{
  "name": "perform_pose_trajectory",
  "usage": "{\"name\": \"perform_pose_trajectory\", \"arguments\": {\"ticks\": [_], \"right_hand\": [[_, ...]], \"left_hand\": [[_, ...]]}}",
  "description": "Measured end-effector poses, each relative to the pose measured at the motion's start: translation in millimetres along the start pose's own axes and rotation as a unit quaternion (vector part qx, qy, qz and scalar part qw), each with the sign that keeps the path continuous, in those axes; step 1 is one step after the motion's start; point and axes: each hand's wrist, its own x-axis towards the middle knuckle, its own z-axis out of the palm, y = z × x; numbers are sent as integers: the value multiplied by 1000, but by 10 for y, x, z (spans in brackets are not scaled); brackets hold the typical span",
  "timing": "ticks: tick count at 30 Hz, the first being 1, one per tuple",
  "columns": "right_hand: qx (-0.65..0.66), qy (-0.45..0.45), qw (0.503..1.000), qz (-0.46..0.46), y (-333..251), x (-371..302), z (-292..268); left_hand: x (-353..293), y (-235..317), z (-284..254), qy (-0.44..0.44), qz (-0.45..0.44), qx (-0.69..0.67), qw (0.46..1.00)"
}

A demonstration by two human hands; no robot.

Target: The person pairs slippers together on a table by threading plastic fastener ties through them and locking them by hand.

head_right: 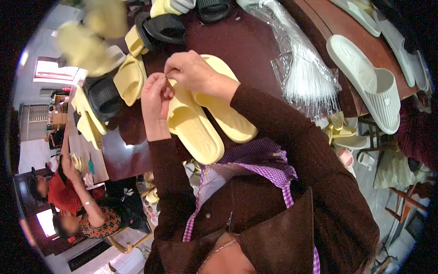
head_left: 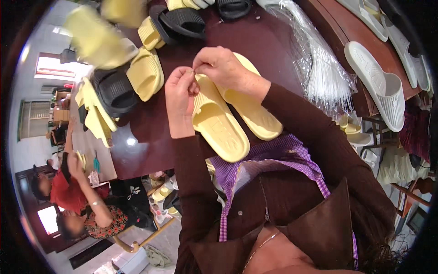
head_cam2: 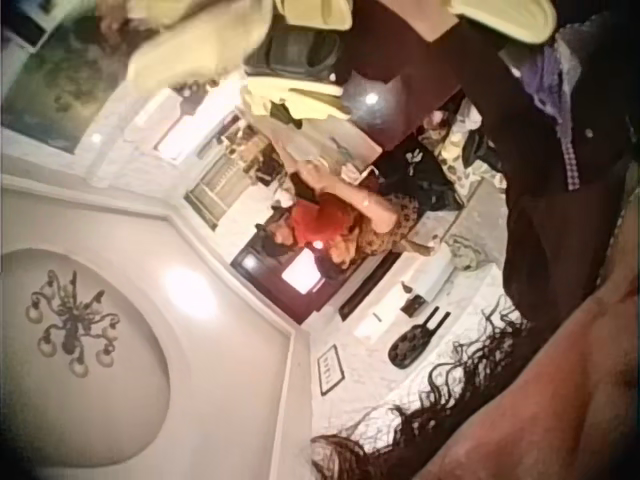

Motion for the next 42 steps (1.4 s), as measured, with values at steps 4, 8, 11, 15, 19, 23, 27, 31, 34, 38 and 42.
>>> {"name": "perform_pose_trajectory", "arguments": {"ticks": [4,8,11,15,19,23,27,31,34,38,42], "right_hand": [[23,15,999,18,-25,-11,53],[-61,32,997,-39,-34,-10,14],[-117,84,985,-100,-171,-16,-166],[-144,-12,989,-24,-416,-233,-613],[-185,-214,954,96,-571,-473,-911],[-214,-304,909,189,-650,-632,-779],[-179,-245,940,158,-579,-638,-406],[-218,-134,964,71,-408,-663,-227],[-244,-114,956,117,-323,-675,-204],[-243,-105,962,62,-468,-606,-213],[-262,-105,959,34,-634,-462,-420]], "left_hand": [[-28,16,20,23,-1,-2,1000],[-68,23,48,36,-9,-4,999],[-158,112,53,106,38,104,988],[-365,108,-277,156,116,192,962],[-835,97,-497,198,12,228,953],[-980,-69,-312,192,-29,154,969],[-1013,-110,-170,181,-7,136,974],[-1038,-84,-224,166,4,149,975],[-973,-110,-327,158,6,148,976],[-846,56,-596,173,29,158,972],[-322,301,-643,165,55,203,964]]}}
